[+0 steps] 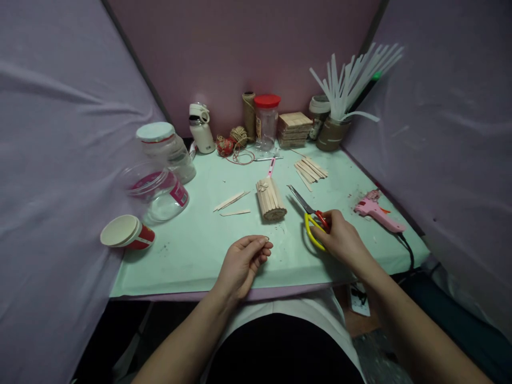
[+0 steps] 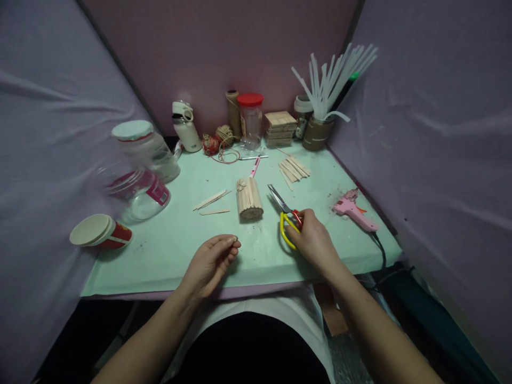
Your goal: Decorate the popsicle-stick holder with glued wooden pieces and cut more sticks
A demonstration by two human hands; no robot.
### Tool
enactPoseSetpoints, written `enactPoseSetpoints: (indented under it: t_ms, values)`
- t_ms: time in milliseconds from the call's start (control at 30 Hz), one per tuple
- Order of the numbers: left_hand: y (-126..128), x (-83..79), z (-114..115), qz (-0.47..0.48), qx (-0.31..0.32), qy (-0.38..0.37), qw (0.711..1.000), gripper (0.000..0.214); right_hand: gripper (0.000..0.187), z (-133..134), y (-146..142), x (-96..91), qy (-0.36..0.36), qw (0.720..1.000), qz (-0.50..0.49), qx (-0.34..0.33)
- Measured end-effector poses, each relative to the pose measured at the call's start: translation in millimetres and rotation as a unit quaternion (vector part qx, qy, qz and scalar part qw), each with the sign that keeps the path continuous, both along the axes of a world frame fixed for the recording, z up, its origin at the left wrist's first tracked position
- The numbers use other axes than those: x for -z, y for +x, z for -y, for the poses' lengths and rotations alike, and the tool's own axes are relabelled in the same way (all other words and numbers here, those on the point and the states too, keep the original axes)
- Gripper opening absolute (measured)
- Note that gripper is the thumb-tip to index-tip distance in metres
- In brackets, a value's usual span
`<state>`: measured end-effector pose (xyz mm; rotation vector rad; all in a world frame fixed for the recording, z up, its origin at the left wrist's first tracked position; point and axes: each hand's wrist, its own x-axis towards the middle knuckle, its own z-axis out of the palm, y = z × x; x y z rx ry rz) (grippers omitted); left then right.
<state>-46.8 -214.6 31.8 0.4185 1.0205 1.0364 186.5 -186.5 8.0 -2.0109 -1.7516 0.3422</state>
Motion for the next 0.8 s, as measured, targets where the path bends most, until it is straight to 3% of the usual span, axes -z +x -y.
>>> enactPoseSetpoints:
  t_ms: [200, 400, 467, 533, 667, 800]
  values:
    - [-2, 4.1, -3, 0.038, 0.007, -0.022, 0.999, 0.024, 0.013, -21, -13, 10.5, 0.057, 0.988, 0.144, 0.003]
    - [0, 6.1, -2, 0.072, 0.003, -0.033, 0.997, 0.027, 0.016, -23, -9, 17.0, 0.104, 0.981, 0.161, -0.038]
    - [1, 5.8, -2, 0.085, 0.007, -0.038, 0.996, 0.027, 0.018, -18, -11, 12.4, 0.125, 0.983, 0.122, -0.048]
    - [2, 5.5, -1, 0.105, 0.015, -0.05, 0.993, 0.026, 0.018, -9, -18, 2.5, 0.156, 0.983, 0.02, -0.089]
    - [4, 5.2, 1, 0.173, 0.037, -0.08, 0.981, 0.021, 0.015, 15, -48, -20.0, 0.177, 0.925, -0.235, -0.239]
    - [6, 5.3, 4, 0.206, 0.058, -0.112, 0.97, 0.017, 0.017, 28, -71, -25.1, 0.198, 0.901, -0.277, -0.267]
